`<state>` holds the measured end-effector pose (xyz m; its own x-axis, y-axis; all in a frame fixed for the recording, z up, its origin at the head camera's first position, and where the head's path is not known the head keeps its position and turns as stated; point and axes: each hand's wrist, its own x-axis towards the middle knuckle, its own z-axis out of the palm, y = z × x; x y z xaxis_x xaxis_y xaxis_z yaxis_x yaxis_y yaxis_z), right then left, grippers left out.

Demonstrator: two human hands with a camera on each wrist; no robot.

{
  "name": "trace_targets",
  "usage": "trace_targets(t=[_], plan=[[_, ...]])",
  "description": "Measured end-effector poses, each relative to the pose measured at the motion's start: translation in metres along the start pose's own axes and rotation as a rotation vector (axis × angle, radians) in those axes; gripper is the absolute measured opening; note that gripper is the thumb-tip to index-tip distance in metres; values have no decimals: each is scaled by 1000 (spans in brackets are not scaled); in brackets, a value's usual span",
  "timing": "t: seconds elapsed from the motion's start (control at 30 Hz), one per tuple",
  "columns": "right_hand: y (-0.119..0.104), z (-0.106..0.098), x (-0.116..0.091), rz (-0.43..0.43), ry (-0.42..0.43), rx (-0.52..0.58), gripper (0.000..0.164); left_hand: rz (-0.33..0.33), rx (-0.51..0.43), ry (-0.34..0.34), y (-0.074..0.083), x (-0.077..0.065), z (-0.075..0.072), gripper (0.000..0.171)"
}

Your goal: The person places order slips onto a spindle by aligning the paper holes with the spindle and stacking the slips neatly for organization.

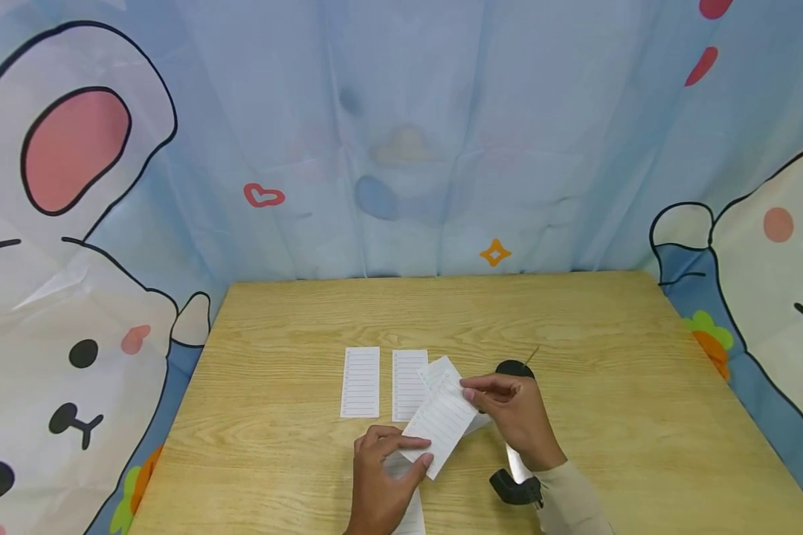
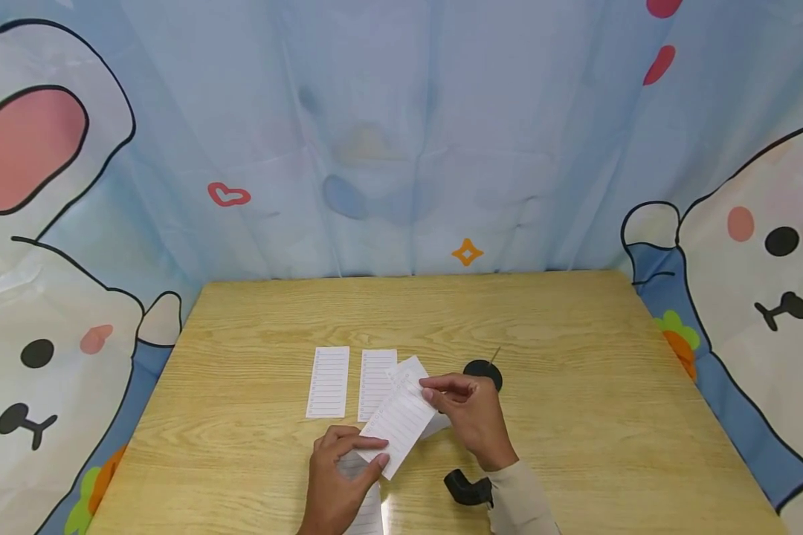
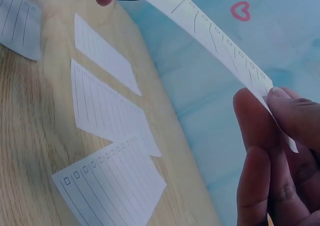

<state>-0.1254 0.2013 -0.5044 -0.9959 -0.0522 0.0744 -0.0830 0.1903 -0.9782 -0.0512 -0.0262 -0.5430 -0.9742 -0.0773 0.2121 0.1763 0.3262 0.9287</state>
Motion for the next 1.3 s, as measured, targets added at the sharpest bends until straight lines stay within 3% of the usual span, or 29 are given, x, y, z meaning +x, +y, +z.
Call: trace_targets(t=[0.23, 0.37, 0.53, 1.0, 1.3], plan=[[-6, 2, 0, 44, 39, 46, 25, 7, -63, 135, -1, 4, -1, 21], [-7, 1, 0, 27, 27, 29, 21, -27, -135, 170, -1, 11, -4, 20], [-8, -1, 0, 2, -9, 4, 15, -20, -149, 204, 0, 18, -8, 20], [-13, -2, 1, -19, 6, -1, 15, 18, -158, 172, 2, 28, -14, 19], [-14, -7, -4, -38, -2, -13, 14, -2, -171, 135, 4, 29, -11, 21]])
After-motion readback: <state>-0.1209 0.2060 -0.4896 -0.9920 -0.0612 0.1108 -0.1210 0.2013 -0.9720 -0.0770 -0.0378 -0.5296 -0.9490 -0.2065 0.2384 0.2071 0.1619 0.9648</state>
